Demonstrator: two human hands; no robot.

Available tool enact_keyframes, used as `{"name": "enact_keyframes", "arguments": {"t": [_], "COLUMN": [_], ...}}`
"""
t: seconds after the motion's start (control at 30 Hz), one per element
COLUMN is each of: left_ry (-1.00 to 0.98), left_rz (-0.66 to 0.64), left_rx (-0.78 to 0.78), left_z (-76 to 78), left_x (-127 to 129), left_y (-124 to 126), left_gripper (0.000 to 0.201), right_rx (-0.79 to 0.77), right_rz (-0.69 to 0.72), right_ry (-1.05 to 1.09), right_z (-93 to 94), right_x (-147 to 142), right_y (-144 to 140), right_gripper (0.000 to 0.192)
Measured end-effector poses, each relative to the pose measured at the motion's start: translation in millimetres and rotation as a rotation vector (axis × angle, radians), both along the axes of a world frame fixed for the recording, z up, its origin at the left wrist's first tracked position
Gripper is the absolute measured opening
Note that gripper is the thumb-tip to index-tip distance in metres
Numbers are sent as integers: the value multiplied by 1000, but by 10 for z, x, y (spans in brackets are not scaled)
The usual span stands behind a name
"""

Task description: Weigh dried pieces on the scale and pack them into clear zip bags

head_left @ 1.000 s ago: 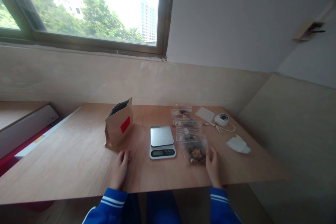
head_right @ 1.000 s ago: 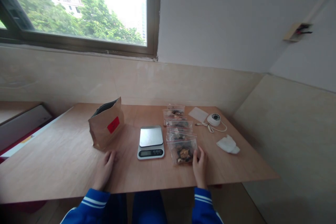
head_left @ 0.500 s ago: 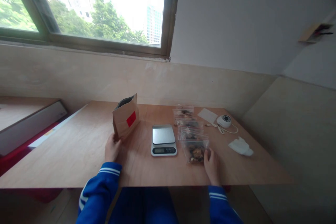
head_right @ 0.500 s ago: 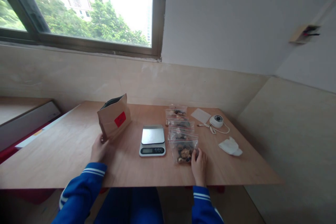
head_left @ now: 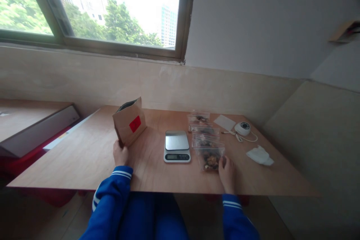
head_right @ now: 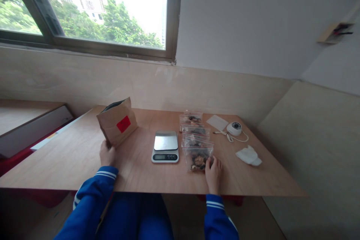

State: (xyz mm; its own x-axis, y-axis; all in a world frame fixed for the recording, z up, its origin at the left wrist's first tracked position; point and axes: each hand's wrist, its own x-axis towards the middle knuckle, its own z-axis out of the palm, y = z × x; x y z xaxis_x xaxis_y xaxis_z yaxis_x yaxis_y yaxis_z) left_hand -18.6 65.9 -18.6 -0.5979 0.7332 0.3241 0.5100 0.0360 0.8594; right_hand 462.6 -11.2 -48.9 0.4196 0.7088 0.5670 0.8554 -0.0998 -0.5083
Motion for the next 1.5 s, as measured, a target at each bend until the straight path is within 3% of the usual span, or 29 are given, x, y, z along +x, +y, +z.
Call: {"name": "enact_keyframes", "arguments": {"t": [0.1,0.2,0.4,0.53,0.67,0.73,0.83,0.9,1.0,1.1,1.2,1.23,1.3,1.4,1.5], "left_ry": [-8,-6,36,89,33,-57,-235,-303,-398,-500,-551,-548,-559,-646,-677], "left_rz": [40,-12,-120,-188,-202,-169,-22,73,94,-106,-475,-632,-799,-773,-669], "left_rx": [11,16,-64,-146,-115,-44,68,96,60,40,53,25,-6,-33,-28], "left_z": [-2,20,43,31,64,87,99,101,158,363,705,821,1003,1067,916], "left_x": [-10,11,57,78,100,103,94,112,291,736,1288,1441,1647,1703,1587], "left_y": [-8,-17,-5,-6,-28,-52,-145,-276,-591,-961,-1216,-1255,-1268,-1198,-1135], "left_gripper": [39,43,30,32,44,50,48,42,27,18,24,26,28,31,34], "right_rx": [22,56,72,22,21,11,-6,-47,-58,32,33,14,-51,-137,-207], "right_rz": [5,60,110,133,101,73,6,-17,-32,49,292,373,541,658,699], "right_ry": [41,95,32,-7,21,26,22,9,5,53,165,220,376,789,1248], "right_z": [24,84,211,180,157,195,312,432,709,1094,1426,1488,1520,1383,1179], "right_x": [-24,-51,-84,-71,-71,-100,-162,-207,-316,-574,-1038,-1225,-1603,-2081,-2378], "right_y": [-1,-13,-67,-64,-56,-79,-142,-190,-260,-315,-337,-337,-337,-345,-361], "right_gripper": [56,52,64,64,53,46,42,43,44,40,28,24,20,34,44]}}
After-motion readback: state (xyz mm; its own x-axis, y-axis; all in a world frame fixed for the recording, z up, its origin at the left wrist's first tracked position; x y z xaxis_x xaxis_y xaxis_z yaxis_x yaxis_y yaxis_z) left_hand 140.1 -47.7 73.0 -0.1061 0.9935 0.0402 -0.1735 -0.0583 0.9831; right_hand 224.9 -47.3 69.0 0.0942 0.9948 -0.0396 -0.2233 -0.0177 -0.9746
